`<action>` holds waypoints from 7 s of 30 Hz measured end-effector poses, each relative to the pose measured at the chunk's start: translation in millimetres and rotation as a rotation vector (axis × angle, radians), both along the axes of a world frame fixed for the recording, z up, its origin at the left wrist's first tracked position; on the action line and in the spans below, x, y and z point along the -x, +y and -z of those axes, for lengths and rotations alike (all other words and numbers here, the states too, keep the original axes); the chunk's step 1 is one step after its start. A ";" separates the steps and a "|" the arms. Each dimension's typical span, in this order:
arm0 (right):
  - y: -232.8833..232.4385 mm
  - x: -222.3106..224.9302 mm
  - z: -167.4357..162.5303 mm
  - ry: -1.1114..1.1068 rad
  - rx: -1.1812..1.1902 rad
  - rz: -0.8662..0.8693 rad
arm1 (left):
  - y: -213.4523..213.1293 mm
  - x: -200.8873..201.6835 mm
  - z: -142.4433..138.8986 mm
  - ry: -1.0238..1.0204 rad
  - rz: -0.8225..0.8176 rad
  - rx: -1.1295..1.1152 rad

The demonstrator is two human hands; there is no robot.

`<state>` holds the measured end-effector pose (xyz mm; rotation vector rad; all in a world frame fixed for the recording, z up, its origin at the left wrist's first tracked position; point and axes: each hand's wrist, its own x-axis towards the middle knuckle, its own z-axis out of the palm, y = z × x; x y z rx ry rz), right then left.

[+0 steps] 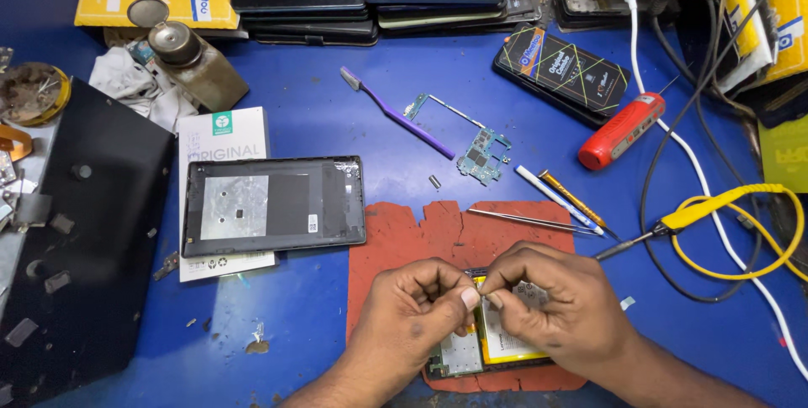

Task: The person repairs a tablet at a workbench. They pry open the back cover, work on the internal battery and connectors, brush the inside of the rear housing with a toothbrush, then press the cover back onto the device and press along its edges to reseal it.

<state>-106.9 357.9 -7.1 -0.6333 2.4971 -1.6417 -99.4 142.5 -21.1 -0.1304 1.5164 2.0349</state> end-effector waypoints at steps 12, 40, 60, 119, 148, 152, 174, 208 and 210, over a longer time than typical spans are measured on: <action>-2.3 -2.7 -0.7 0.068 -0.019 0.011 | 0.3 -3.0 0.2 0.006 0.005 0.024; -9.1 -4.1 -22.0 0.356 -0.105 0.020 | -1.7 0.8 12.1 -0.012 0.013 -0.480; -14.0 12.8 -14.5 0.212 -0.292 0.230 | -22.6 9.7 -9.1 0.431 -0.190 0.238; -15.9 0.0 28.5 -0.027 0.308 0.144 | -25.8 15.4 -15.2 0.987 -0.129 0.471; -19.3 -0.9 24.3 0.200 0.123 0.192 | -24.5 17.3 -17.3 1.060 -0.101 0.496; -20.3 -0.6 19.4 0.238 0.037 0.211 | -26.1 15.6 -19.6 1.136 -0.100 0.525; -20.5 1.9 17.0 0.332 -0.004 0.204 | -25.6 16.1 -18.1 1.168 -0.084 0.527; -22.4 9.5 -11.3 0.360 -0.108 0.132 | -20.6 15.5 -24.7 1.156 -0.086 0.557; -22.3 10.5 -10.8 0.249 -0.112 0.132 | -21.6 15.5 -24.9 1.133 -0.088 0.559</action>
